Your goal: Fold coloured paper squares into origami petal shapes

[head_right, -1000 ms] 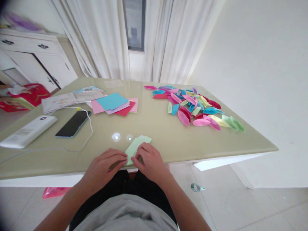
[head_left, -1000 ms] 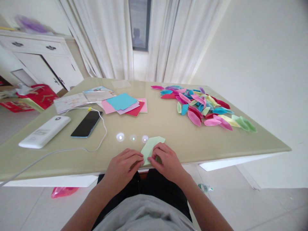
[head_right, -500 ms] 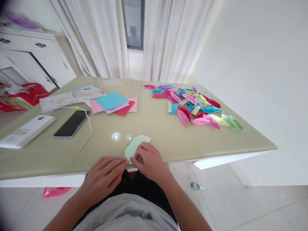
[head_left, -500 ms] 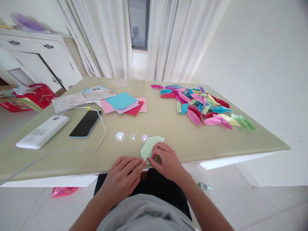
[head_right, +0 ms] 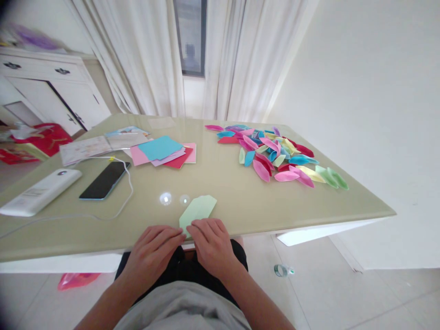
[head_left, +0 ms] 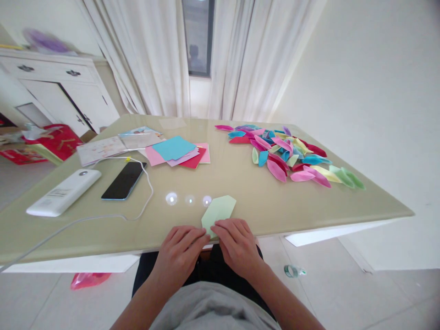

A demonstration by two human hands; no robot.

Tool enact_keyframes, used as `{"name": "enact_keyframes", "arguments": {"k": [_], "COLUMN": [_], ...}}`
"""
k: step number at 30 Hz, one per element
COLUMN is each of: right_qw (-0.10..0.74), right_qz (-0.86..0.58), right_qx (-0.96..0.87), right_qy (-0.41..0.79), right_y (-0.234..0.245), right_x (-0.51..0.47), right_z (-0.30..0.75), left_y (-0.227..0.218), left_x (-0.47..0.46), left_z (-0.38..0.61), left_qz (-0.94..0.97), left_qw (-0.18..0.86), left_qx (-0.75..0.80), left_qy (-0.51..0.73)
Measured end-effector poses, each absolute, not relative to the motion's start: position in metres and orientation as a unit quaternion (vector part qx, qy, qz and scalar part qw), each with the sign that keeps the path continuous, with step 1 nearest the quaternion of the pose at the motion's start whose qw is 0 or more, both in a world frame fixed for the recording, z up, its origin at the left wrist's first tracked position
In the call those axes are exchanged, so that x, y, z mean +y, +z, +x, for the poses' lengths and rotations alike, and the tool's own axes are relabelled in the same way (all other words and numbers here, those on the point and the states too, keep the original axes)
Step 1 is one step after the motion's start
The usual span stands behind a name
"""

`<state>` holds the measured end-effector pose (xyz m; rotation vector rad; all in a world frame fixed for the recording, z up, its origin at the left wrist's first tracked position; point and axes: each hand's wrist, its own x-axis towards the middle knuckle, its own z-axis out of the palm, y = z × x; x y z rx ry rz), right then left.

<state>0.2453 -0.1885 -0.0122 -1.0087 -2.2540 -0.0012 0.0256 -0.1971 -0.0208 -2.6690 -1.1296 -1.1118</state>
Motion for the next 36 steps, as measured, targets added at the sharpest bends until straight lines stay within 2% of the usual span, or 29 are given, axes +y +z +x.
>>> {"name": "enact_keyframes", "arguments": {"k": [6, 15, 23, 32, 36], "right_qw": [0.346, 0.417, 0.362, 0.398, 0.375], "right_qz": [-0.392, -0.407, -0.436, -0.43, -0.428], "right_qx": [-0.851, -0.812, -0.824, -0.81, -0.821], "right_qy": [-0.053, -0.021, -0.004, -0.036, -0.043], "right_y": [-0.035, -0.046, -0.024, -0.031, -0.031], "right_x": [-0.216, -0.217, -0.214, -0.211, -0.211], "right_z": [0.237, 0.234, 0.232, 0.232, 0.232], "left_y": [-0.024, -0.024, -0.023, -0.027, -0.026], "left_x": [-0.198, -0.198, -0.199, -0.199, -0.199], "left_z": [0.024, 0.025, 0.025, 0.024, 0.023], "left_qz": [-0.859, -0.857, -0.858, -0.855, -0.858], "left_qw": [0.009, 0.026, 0.025, 0.031, 0.025], "left_qx": [-0.372, -0.373, -0.369, -0.374, -0.372], "left_qy": [-0.353, -0.354, -0.355, -0.357, -0.353]}}
